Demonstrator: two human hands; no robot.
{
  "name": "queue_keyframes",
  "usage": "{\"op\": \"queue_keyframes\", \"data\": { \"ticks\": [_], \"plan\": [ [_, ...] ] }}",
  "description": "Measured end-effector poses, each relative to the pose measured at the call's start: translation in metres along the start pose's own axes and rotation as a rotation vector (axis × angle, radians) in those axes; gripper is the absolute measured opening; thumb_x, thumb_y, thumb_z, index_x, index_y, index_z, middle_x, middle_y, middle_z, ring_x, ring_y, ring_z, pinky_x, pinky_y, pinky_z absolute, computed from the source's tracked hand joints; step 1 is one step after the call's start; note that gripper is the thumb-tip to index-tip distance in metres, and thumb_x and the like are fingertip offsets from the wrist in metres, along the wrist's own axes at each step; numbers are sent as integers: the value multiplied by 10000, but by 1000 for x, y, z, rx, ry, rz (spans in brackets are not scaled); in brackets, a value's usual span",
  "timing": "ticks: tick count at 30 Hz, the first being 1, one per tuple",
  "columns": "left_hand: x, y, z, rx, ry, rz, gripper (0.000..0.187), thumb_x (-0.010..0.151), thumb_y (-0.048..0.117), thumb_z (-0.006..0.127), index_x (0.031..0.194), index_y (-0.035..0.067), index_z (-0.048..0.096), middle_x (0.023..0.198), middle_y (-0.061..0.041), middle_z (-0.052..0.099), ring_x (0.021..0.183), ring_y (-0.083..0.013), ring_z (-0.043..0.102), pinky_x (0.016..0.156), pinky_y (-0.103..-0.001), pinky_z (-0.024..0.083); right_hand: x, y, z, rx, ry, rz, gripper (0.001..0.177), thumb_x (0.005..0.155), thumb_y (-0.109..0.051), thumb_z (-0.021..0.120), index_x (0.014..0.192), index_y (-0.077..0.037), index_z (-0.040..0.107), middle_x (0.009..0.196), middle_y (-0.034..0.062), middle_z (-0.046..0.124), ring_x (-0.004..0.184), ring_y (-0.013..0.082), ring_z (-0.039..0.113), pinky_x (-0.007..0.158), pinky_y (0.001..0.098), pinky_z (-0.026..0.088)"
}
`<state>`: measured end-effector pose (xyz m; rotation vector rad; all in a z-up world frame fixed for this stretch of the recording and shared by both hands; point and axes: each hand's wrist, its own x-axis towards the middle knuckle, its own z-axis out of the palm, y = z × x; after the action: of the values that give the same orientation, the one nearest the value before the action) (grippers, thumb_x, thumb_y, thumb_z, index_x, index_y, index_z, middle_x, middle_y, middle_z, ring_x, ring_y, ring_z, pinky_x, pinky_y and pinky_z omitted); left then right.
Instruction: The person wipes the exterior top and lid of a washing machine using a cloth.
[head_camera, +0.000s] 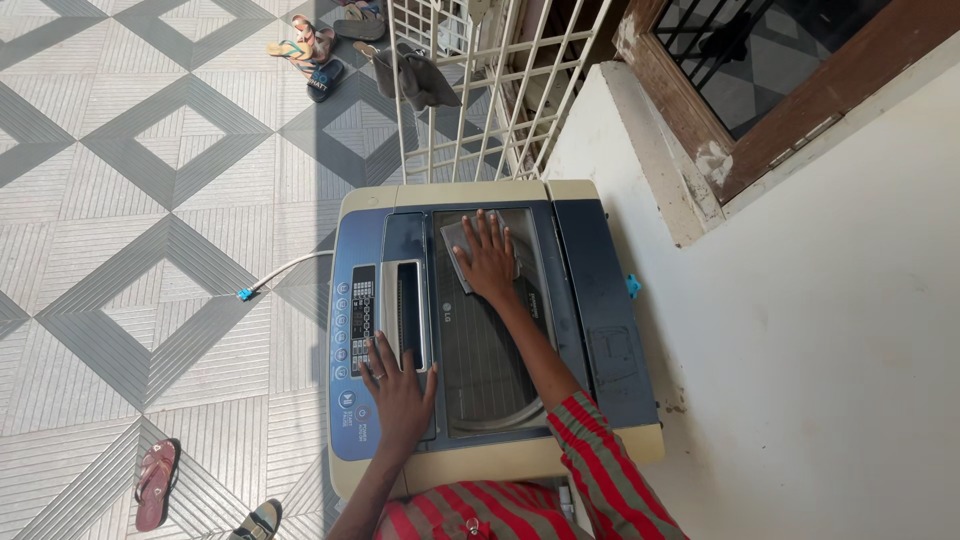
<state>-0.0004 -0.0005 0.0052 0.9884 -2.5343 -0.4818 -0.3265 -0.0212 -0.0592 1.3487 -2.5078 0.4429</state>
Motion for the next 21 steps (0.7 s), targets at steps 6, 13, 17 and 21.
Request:
{"op": "queue_keyframes", "data": {
  "ticks": [6,13,17,21],
  "plan": [
    [3,0,2,11,-16,-11,589,985,478,455,1271,-18,596,1645,-312,101,1556,-439,-21,1205,-647,14,37,-23,12,33,28,-43,662,1039,-529,432,1623,-233,333,1713,105,231,1579,339,189,1269,550,124],
    [4,-1,3,-8,-16,-23,588,978,474,459,1278,-14,593,1646,-298,97,1552,-436,-16,1204,-640,9,52,-28,15,31,14,-16,649,1048,-505,443,1630,-237,338,1710,99,234,1578,339,199,1273,553,113],
    [6,2,0,-12,-19,-32,586,977,473,467,1270,-13,613,1651,-282,95,1559,-425,-14,1214,-634,14,49,-21,13,20,27,-18,663,1050,-520,449,1634,-235,321,1716,95,228,1584,333,194,1274,564,107],
    [2,1,-4,-20,-20,-24,593,990,480,473,1268,-22,622,1657,-285,92,1556,-423,-12,1212,-629,20,35,6,13,6,59,48,685,1058,-550,424,1648,-228,294,1725,101,197,1584,360,160,1258,582,90]
  ]
}}
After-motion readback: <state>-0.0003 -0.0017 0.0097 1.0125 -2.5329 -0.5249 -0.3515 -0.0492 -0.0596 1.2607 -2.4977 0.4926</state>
